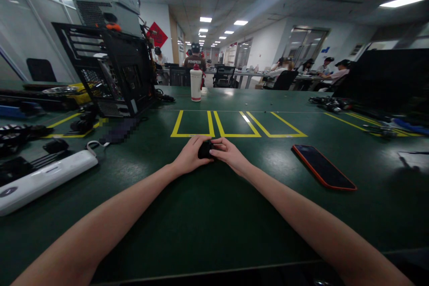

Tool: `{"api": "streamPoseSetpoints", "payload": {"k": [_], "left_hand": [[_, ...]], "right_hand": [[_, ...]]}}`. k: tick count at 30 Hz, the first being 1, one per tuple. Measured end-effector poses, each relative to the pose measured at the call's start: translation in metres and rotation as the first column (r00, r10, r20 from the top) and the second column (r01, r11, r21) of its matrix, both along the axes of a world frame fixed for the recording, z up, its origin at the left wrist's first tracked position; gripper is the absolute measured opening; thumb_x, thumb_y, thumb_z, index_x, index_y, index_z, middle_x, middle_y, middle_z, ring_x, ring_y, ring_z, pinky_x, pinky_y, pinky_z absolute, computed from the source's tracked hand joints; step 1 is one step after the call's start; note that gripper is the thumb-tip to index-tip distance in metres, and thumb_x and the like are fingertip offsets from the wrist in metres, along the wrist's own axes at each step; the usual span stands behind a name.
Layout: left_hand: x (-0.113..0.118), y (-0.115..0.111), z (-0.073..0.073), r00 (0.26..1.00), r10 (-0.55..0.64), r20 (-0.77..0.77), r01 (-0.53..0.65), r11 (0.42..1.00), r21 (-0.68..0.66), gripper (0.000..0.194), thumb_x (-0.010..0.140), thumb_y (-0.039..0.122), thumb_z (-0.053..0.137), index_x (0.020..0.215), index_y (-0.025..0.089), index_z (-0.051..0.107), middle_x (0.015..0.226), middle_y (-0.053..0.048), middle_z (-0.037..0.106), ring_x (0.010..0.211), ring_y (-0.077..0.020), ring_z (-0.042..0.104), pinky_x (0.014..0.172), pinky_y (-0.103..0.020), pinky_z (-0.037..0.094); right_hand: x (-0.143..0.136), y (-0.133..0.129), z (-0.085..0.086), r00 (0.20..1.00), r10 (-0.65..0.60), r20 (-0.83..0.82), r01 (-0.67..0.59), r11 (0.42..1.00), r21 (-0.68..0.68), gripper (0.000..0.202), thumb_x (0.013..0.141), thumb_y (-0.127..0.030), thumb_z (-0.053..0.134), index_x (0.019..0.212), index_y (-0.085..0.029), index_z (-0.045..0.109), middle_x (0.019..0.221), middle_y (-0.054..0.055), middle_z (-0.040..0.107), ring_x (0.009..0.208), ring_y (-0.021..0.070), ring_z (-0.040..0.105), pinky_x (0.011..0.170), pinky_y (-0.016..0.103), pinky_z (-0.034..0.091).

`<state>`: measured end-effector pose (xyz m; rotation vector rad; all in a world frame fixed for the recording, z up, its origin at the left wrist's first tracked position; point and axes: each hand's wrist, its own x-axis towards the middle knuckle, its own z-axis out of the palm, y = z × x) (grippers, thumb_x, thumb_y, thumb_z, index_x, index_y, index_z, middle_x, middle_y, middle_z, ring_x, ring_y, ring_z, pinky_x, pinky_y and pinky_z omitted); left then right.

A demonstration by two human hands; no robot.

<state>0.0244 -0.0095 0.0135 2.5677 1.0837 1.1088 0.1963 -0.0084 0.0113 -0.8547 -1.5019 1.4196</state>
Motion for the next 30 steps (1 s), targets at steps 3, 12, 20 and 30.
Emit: {"api": "streamPoseSetpoints", "payload": {"k": [3,12,20,30], "left_hand": [[-0.0004,-0.0006,0.0,1.0,-0.003,-0.001,0.003,1.0,0.001,0.06,0.064,0.028,0.066,0.116,0.021,0.037,0.111,-0.006,0.046,0.105,-0.0213,0.043,0.091,-0.039,0.037],[-0.0009,-0.0033,0.0032,1.0,-0.028,0.007,0.029,0.999,-0.015,0.059,0.065,0.027,0.066,0.116,0.023,0.036,0.112,-0.006,0.046,0.105,-0.0219,0.043,0.091,-0.041,0.037],[-0.0003,-0.003,0.0027,1.0,-0.011,0.017,0.012,1.0,-0.025,0.059,0.064,0.028,0.066,0.116,0.024,0.037,0.112,-0.006,0.046,0.105,-0.0234,0.044,0.09,-0.044,0.037],[0.0,-0.0024,0.0025,0.999,-0.025,0.024,0.025,1.0,-0.016,0.06,0.064,0.026,0.066,0.116,0.024,0.037,0.111,-0.006,0.047,0.104,-0.0222,0.044,0.09,-0.041,0.037]], "right_hand": [[-0.0014,0.0001,0.0,0.999,-0.034,0.001,0.034,0.999,0.031,0.024,0.069,-0.032,0.059,0.089,-0.02,0.054,0.093,0.002,0.058,0.089,0.0148,0.054,0.081,0.034,0.042],[0.0011,0.0054,0.0012,1.0,-0.015,0.012,0.015,1.0,-0.013,0.031,0.066,-0.025,0.062,0.096,-0.019,0.056,0.1,0.004,0.058,0.094,0.0161,0.054,0.088,0.036,0.04],[-0.0005,-0.0011,0.0008,0.998,-0.056,0.009,0.055,0.997,0.052,0.026,0.066,-0.027,0.061,0.09,-0.02,0.055,0.096,0.002,0.058,0.088,0.0136,0.055,0.084,0.033,0.041],[0.0003,0.0067,0.0,0.999,-0.03,0.039,0.028,0.999,0.035,0.034,0.063,-0.023,0.063,0.096,-0.019,0.056,0.101,0.004,0.058,0.094,0.0157,0.054,0.089,0.036,0.038]]}}
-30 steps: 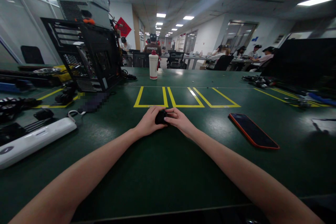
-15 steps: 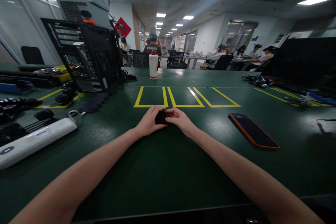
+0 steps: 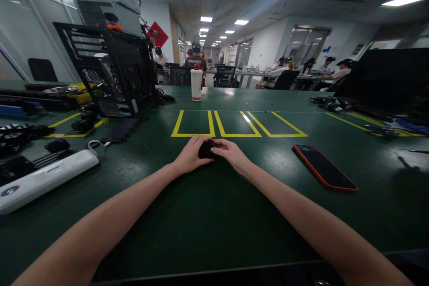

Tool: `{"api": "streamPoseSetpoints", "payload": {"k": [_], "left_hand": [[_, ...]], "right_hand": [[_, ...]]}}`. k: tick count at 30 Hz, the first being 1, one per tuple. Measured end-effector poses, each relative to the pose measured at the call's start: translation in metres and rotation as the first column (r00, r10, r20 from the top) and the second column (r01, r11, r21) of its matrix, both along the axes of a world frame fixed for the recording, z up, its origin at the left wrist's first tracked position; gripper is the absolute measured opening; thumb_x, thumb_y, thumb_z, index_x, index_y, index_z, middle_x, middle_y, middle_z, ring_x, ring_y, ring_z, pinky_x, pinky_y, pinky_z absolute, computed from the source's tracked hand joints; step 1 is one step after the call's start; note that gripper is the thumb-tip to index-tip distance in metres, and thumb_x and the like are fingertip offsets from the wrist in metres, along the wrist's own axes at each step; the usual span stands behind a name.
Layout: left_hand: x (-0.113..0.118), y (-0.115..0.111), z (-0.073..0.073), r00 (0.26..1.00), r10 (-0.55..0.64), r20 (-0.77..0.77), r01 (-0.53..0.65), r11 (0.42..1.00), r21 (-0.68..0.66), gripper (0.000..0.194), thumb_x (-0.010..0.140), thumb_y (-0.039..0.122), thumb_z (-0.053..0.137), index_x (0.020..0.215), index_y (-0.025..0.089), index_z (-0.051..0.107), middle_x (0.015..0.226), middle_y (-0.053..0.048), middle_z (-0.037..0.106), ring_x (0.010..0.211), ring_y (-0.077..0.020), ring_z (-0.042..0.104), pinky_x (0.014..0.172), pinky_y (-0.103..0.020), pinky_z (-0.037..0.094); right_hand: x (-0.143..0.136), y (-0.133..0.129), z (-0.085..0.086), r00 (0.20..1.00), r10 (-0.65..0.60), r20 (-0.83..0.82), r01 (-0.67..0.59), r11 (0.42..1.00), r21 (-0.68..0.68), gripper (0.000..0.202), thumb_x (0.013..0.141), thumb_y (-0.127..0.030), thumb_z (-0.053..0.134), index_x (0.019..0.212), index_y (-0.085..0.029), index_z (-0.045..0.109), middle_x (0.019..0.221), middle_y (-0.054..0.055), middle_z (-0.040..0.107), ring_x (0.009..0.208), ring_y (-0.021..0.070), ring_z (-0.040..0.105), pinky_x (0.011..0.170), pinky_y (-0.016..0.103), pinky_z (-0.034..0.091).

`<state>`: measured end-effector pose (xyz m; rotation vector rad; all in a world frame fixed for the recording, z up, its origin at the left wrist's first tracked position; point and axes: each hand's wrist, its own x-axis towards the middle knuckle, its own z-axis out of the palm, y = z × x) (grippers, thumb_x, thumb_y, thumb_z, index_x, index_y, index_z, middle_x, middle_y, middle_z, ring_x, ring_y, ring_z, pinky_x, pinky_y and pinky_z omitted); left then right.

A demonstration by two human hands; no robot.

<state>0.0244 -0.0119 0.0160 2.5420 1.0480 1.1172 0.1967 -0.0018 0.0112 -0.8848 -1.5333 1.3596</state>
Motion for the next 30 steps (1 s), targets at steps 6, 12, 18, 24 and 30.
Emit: {"api": "streamPoseSetpoints", "payload": {"k": [6,12,18,24,30], "left_hand": [[0.0003,-0.0004,0.0005,1.0,0.01,-0.005,-0.01,1.0,-0.008,0.058,0.065,0.026,0.066,0.115,0.023,0.038,0.11,-0.006,0.047,0.105,-0.0226,0.044,0.09,-0.041,0.037],[-0.0004,0.0004,-0.0007,1.0,0.011,-0.012,-0.011,1.0,-0.002,0.059,0.065,0.028,0.066,0.116,0.023,0.037,0.111,-0.006,0.046,0.105,-0.0218,0.044,0.091,-0.04,0.037],[-0.0006,0.0002,-0.0008,1.0,0.004,-0.008,-0.004,1.0,-0.003,0.058,0.065,0.027,0.066,0.116,0.024,0.037,0.112,-0.006,0.046,0.106,-0.0223,0.043,0.092,-0.041,0.037],[-0.0005,0.0006,-0.0016,1.0,0.011,-0.005,-0.011,1.0,0.001,0.059,0.065,0.027,0.066,0.116,0.023,0.037,0.111,-0.006,0.046,0.104,-0.022,0.044,0.09,-0.04,0.038],[0.0001,0.0015,-0.0009,1.0,0.01,-0.009,-0.01,1.0,0.009,0.058,0.064,0.028,0.066,0.115,0.023,0.038,0.11,-0.006,0.046,0.104,-0.0219,0.044,0.09,-0.04,0.038]], "right_hand": [[0.0006,-0.0028,0.0,0.999,0.028,-0.037,-0.027,1.0,0.007,0.034,0.058,-0.019,0.067,0.09,-0.021,0.054,0.094,0.001,0.058,0.091,0.0147,0.054,0.085,0.034,0.041],[-0.0001,-0.0052,0.0013,0.999,-0.009,-0.03,0.01,0.999,0.034,0.03,0.063,-0.025,0.065,0.091,-0.02,0.055,0.096,0.002,0.057,0.092,0.0145,0.054,0.086,0.034,0.04],[0.0013,-0.0004,-0.0009,1.0,0.001,0.002,-0.001,1.0,-0.021,0.04,0.062,-0.024,0.065,0.1,-0.02,0.054,0.104,0.005,0.057,0.096,0.0163,0.053,0.09,0.038,0.037],[0.0035,-0.0029,0.0012,0.998,0.06,-0.025,-0.06,0.998,-0.012,0.04,0.057,-0.02,0.069,0.093,-0.021,0.053,0.094,0.002,0.059,0.094,0.0162,0.054,0.085,0.036,0.041],[0.0019,-0.0029,-0.0016,1.0,-0.007,-0.021,0.008,0.999,0.044,0.029,0.062,-0.027,0.065,0.088,-0.02,0.055,0.092,0.002,0.059,0.089,0.015,0.055,0.083,0.034,0.041]]}}
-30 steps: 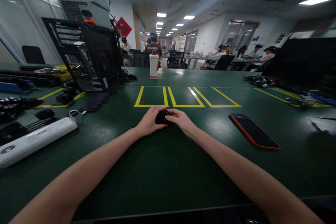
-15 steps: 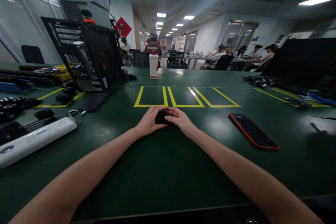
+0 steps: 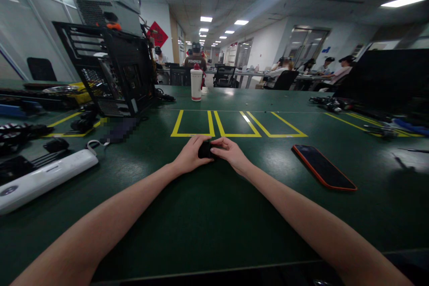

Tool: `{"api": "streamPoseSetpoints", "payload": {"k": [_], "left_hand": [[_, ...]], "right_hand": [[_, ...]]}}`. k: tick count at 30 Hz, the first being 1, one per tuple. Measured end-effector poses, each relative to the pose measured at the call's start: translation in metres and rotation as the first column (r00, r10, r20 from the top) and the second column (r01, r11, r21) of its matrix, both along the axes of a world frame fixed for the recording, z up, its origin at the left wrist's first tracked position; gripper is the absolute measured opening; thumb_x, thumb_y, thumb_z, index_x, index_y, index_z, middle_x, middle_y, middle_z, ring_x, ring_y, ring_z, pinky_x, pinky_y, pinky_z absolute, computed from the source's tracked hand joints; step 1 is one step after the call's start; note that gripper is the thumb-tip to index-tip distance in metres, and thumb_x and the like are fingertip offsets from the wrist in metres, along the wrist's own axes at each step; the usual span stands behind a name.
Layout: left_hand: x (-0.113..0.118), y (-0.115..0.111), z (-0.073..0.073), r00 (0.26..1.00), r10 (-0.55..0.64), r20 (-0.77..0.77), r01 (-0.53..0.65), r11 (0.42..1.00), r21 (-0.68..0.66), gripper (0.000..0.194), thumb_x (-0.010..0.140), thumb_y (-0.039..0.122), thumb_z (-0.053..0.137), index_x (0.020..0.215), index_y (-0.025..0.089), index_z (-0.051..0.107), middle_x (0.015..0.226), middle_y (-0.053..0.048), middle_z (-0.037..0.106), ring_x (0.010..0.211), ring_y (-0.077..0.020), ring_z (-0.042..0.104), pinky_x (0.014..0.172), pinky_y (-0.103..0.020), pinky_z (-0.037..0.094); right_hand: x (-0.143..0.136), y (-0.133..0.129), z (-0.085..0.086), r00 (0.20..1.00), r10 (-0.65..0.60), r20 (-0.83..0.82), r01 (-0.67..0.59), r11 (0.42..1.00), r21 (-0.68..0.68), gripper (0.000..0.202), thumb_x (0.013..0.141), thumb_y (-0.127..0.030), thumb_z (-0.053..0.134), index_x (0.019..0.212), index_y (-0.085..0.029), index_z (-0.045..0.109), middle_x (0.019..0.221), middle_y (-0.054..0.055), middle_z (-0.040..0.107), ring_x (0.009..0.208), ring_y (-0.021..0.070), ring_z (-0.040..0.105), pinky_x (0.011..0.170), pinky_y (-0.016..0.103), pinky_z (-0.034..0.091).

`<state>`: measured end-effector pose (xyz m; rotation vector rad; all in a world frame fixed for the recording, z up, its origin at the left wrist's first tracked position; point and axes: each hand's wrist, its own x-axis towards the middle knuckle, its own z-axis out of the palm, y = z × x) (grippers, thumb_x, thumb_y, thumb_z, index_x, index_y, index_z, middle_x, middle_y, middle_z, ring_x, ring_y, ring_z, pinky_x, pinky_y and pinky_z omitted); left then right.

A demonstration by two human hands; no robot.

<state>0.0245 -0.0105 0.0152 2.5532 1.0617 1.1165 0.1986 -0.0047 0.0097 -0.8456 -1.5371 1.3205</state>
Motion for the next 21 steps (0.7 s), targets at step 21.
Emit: {"api": "streamPoseSetpoints", "payload": {"k": [21], "left_hand": [[-0.0002,-0.0009,0.0008,1.0,-0.007,0.0,0.007,1.0,-0.003,0.058,0.065,0.027,0.066,0.115,0.023,0.037,0.11,-0.006,0.046,0.103,-0.0217,0.045,0.09,-0.04,0.038]], "right_hand": [[0.0023,0.0053,-0.0033,1.0,0.004,-0.007,-0.005,0.999,-0.049,0.039,0.064,-0.026,0.064,0.101,-0.022,0.053,0.103,0.004,0.057,0.095,0.0168,0.054,0.088,0.039,0.039]]}}
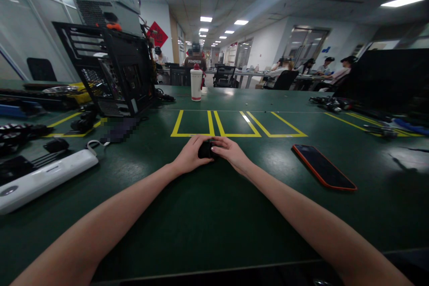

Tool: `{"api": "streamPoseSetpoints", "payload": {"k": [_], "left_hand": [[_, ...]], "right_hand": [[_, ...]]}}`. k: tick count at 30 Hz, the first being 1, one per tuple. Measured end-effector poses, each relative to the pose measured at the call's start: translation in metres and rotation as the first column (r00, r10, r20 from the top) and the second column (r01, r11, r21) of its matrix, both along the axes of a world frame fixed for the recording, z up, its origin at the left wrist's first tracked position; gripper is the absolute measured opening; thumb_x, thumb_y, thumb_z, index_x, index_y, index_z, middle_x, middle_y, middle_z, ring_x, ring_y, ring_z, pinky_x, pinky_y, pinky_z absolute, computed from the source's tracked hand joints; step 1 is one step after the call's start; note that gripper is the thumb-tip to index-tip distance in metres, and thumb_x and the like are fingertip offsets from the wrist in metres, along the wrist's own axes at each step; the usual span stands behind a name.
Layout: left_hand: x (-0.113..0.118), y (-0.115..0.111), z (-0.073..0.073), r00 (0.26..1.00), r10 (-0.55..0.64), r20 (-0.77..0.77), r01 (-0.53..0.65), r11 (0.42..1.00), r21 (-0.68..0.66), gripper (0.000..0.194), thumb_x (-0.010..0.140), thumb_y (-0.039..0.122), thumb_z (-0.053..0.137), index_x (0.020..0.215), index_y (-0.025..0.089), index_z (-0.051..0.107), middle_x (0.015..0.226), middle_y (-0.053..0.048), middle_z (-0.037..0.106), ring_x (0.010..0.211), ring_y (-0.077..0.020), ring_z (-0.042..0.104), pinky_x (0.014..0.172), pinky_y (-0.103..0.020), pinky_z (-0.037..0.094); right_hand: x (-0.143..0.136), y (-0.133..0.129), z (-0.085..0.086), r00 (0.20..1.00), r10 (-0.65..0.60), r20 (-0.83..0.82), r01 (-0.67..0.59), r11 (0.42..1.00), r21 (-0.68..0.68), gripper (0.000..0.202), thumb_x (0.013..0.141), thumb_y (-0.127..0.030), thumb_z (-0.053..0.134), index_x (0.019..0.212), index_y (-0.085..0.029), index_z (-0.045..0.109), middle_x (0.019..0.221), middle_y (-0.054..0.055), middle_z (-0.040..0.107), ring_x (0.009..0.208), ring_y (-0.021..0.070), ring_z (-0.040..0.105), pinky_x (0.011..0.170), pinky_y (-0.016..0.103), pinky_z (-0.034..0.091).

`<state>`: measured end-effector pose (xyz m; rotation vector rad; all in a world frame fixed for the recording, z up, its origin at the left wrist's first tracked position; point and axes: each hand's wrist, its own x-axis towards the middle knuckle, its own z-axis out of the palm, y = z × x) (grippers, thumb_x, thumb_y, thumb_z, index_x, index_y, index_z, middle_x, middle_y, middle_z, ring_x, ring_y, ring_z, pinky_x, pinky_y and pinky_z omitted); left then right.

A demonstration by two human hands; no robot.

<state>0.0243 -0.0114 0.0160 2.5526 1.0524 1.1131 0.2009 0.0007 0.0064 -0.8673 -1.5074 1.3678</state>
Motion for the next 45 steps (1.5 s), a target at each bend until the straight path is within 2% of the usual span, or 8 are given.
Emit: {"api": "streamPoseSetpoints", "payload": {"k": [7,12,18,24,29,32,41,45], "left_hand": [[0.0,0.0019,-0.0022,1.0,0.011,-0.004,-0.011,1.0,0.004,0.058,0.065,0.028,0.066,0.115,0.022,0.037,0.11,-0.006,0.046,0.104,-0.0218,0.044,0.09,-0.04,0.037],[-0.0003,0.0012,-0.0013,1.0,0.014,-0.013,-0.014,1.0,-0.001,0.059,0.065,0.029,0.066,0.116,0.022,0.037,0.111,-0.006,0.046,0.105,-0.0214,0.043,0.091,-0.039,0.037],[-0.0001,0.0009,-0.0009,1.0,0.007,-0.01,-0.007,1.0,-0.002,0.059,0.065,0.028,0.066,0.115,0.022,0.037,0.11,-0.006,0.046,0.104,-0.0215,0.044,0.091,-0.039,0.038],[-0.0001,-0.0005,-0.0005,1.0,0.01,-0.004,-0.01,1.0,-0.009,0.058,0.065,0.028,0.065,0.116,0.023,0.037,0.111,-0.006,0.046,0.105,-0.022,0.044,0.091,-0.041,0.037],[-0.0002,-0.0003,-0.0006,1.0,0.017,0.001,-0.017,1.0,-0.015,0.059,0.065,0.027,0.066,0.116,0.023,0.037,0.112,-0.006,0.045,0.105,-0.0223,0.044,0.091,-0.042,0.037],[-0.0001,0.0002,-0.0009,1.0,0.013,0.001,-0.013,1.0,-0.009,0.059,0.064,0.027,0.066,0.115,0.023,0.037,0.111,-0.006,0.046,0.105,-0.0223,0.044,0.091,-0.042,0.037],[0.0002,0.0004,-0.0008,1.0,0.015,-0.006,-0.015,1.0,0.004,0.057,0.065,0.027,0.065,0.115,0.022,0.037,0.11,-0.006,0.046,0.104,-0.0212,0.044,0.091,-0.039,0.037],[-0.0002,0.0002,-0.0003,1.0,0.008,-0.012,-0.008,1.0,-0.002,0.058,0.065,0.028,0.065,0.116,0.022,0.037,0.111,-0.006,0.046,0.105,-0.0212,0.044,0.091,-0.039,0.037]], "right_hand": [[-0.0006,0.0008,0.0006,0.996,0.069,-0.055,-0.068,0.998,0.02,0.034,0.059,-0.019,0.068,0.09,-0.02,0.056,0.097,0.002,0.058,0.092,0.0148,0.055,0.09,0.035,0.038],[-0.0012,-0.0008,0.0004,0.999,0.026,-0.031,-0.025,1.0,0.012,0.026,0.064,-0.028,0.065,0.088,-0.02,0.056,0.092,0.002,0.059,0.089,0.0146,0.055,0.086,0.035,0.041],[-0.0025,0.0004,0.0018,1.0,0.005,-0.015,-0.005,1.0,-0.019,0.039,0.063,-0.025,0.065,0.099,-0.02,0.053,0.1,0.004,0.058,0.094,0.016,0.054,0.089,0.037,0.039],[-0.0009,-0.0028,0.0048,0.996,0.084,-0.043,-0.084,0.996,0.013,0.038,0.056,-0.017,0.069,0.091,-0.02,0.054,0.097,0.002,0.058,0.094,0.0157,0.054,0.088,0.036,0.04],[-0.0005,-0.0037,0.0036,0.999,0.029,-0.016,-0.028,0.999,0.018,0.027,0.065,-0.026,0.064,0.089,-0.02,0.056,0.095,0.003,0.058,0.093,0.0158,0.054,0.087,0.037,0.04],[-0.0013,-0.0017,0.0029,1.0,0.001,-0.01,-0.001,1.0,-0.018,0.036,0.063,-0.027,0.065,0.097,-0.021,0.054,0.098,0.004,0.058,0.093,0.0165,0.054,0.086,0.038,0.04],[-0.0009,-0.0019,0.0033,0.993,0.105,-0.062,-0.104,0.994,0.018,0.036,0.056,-0.015,0.068,0.089,-0.02,0.054,0.093,0.001,0.057,0.091,0.0151,0.055,0.086,0.035,0.04],[-0.0018,-0.005,0.0042,0.999,0.025,-0.035,-0.023,0.999,0.039,0.026,0.062,-0.022,0.065,0.086,-0.02,0.055,0.093,0.001,0.057,0.091,0.0148,0.054,0.087,0.035,0.039]]}}
